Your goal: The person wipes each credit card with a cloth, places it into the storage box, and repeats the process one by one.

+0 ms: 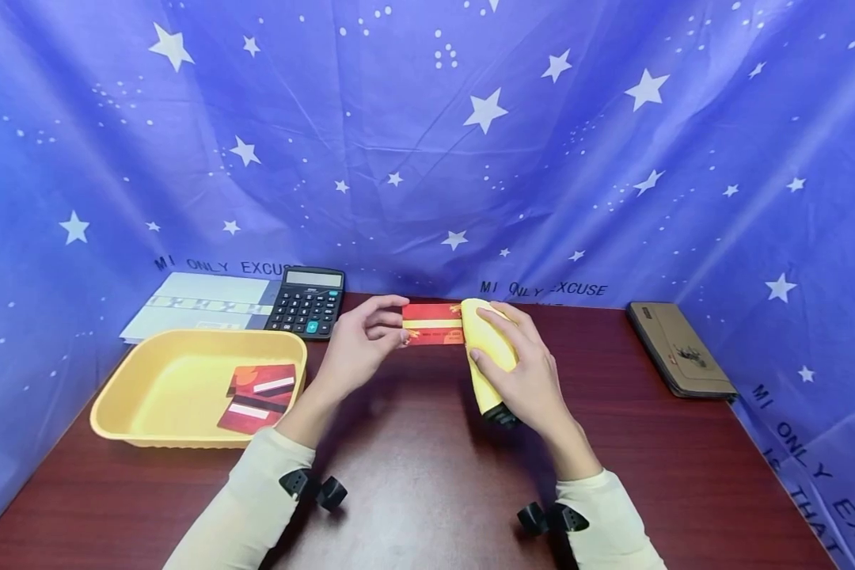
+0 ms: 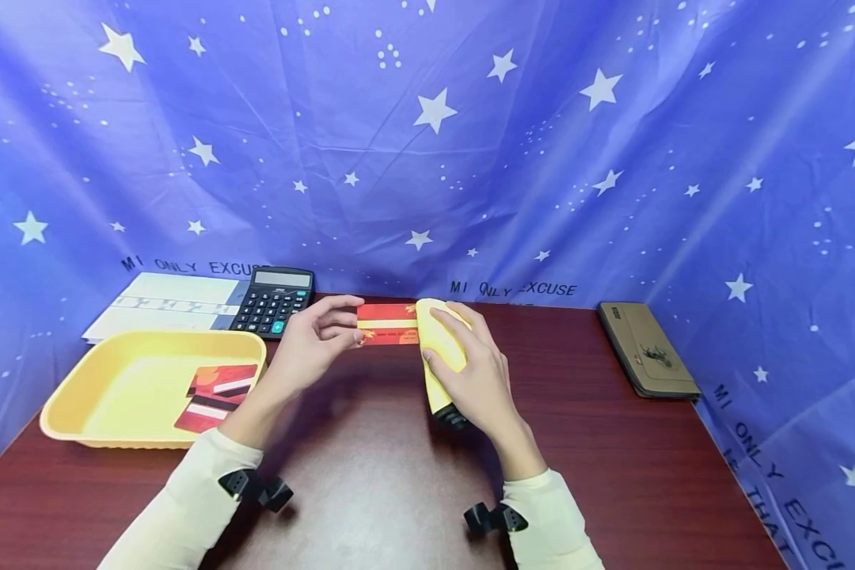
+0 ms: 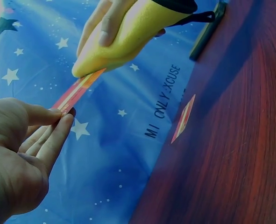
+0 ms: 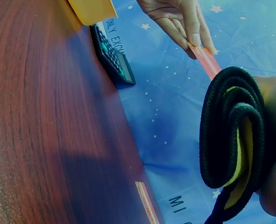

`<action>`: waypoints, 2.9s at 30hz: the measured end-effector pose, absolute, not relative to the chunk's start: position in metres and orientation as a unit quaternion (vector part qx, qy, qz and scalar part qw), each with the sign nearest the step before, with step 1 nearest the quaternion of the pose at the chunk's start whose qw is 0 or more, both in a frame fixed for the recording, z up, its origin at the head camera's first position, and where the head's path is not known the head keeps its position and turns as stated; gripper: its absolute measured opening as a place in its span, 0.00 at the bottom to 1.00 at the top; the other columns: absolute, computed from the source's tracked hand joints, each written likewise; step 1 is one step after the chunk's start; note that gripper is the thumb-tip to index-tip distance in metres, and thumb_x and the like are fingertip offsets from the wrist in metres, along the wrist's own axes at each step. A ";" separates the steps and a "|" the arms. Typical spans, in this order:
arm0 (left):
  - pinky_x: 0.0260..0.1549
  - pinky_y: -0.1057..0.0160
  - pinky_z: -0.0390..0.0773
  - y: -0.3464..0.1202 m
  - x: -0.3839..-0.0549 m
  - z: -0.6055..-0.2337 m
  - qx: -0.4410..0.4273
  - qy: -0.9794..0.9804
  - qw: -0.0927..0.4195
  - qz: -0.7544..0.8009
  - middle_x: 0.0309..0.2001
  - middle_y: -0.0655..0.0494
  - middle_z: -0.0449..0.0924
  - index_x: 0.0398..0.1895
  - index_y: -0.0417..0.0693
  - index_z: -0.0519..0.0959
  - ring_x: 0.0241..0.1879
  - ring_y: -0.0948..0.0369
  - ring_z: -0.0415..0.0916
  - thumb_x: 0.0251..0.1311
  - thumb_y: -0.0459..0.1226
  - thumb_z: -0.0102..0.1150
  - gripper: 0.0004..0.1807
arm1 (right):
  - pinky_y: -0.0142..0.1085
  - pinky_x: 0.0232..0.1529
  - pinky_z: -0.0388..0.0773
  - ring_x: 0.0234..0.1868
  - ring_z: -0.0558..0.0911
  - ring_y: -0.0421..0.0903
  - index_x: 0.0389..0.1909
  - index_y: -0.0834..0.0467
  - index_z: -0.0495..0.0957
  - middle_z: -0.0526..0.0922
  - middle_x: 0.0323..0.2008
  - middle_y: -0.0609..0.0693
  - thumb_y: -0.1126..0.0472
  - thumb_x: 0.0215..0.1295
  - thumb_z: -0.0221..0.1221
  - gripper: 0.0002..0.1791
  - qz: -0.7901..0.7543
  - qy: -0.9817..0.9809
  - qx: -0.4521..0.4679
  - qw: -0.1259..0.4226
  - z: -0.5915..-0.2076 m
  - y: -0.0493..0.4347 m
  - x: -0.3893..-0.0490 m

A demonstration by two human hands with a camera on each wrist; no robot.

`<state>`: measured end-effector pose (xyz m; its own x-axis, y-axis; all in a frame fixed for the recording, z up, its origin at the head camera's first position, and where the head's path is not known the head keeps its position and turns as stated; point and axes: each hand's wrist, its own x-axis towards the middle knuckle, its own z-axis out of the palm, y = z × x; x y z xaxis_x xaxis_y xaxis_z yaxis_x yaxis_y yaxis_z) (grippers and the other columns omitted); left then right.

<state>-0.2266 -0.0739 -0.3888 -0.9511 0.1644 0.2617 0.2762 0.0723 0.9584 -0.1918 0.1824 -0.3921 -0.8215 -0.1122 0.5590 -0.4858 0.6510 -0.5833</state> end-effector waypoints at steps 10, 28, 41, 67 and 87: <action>0.41 0.62 0.91 -0.068 -0.226 -0.394 -0.155 -0.712 0.032 -0.684 0.44 0.34 0.87 0.61 0.40 0.79 0.36 0.61 0.88 0.60 0.21 0.64 0.25 | 0.49 0.50 0.81 0.63 0.80 0.49 0.67 0.41 0.78 0.75 0.70 0.44 0.59 0.59 0.73 0.33 0.378 -0.876 0.171 0.247 -0.396 0.181 -0.193; 0.43 0.60 0.91 -0.054 -0.216 -0.394 -0.177 -0.682 0.005 -0.710 0.46 0.31 0.86 0.60 0.39 0.78 0.45 0.40 0.88 0.59 0.22 0.65 0.24 | 0.45 0.49 0.83 0.67 0.76 0.47 0.66 0.41 0.79 0.75 0.70 0.44 0.57 0.59 0.73 0.32 0.382 -0.870 0.212 0.230 -0.398 0.154 -0.180; 0.43 0.59 0.91 -0.053 -0.215 -0.393 -0.188 -0.679 0.013 -0.709 0.45 0.32 0.86 0.59 0.39 0.78 0.40 0.56 0.89 0.59 0.22 0.65 0.23 | 0.49 0.55 0.83 0.75 0.71 0.46 0.66 0.41 0.78 0.74 0.71 0.44 0.57 0.58 0.73 0.33 0.382 -0.867 0.224 0.229 -0.397 0.149 -0.177; 0.40 0.64 0.91 -0.067 -0.217 -0.388 -0.175 -0.682 0.040 -0.709 0.43 0.37 0.86 0.59 0.41 0.79 0.35 0.63 0.87 0.58 0.23 0.65 0.24 | 0.51 0.58 0.80 0.68 0.77 0.49 0.67 0.43 0.78 0.75 0.69 0.46 0.60 0.59 0.73 0.34 0.391 -0.869 0.167 0.253 -0.397 0.182 -0.197; 0.44 0.62 0.91 -0.074 -0.215 -0.380 -0.135 -0.688 0.065 -0.710 0.49 0.37 0.88 0.52 0.37 0.86 0.35 0.68 0.87 0.63 0.27 0.65 0.15 | 0.50 0.61 0.76 0.68 0.76 0.51 0.67 0.45 0.79 0.76 0.69 0.49 0.62 0.59 0.72 0.33 0.400 -0.865 0.157 0.258 -0.396 0.192 -0.201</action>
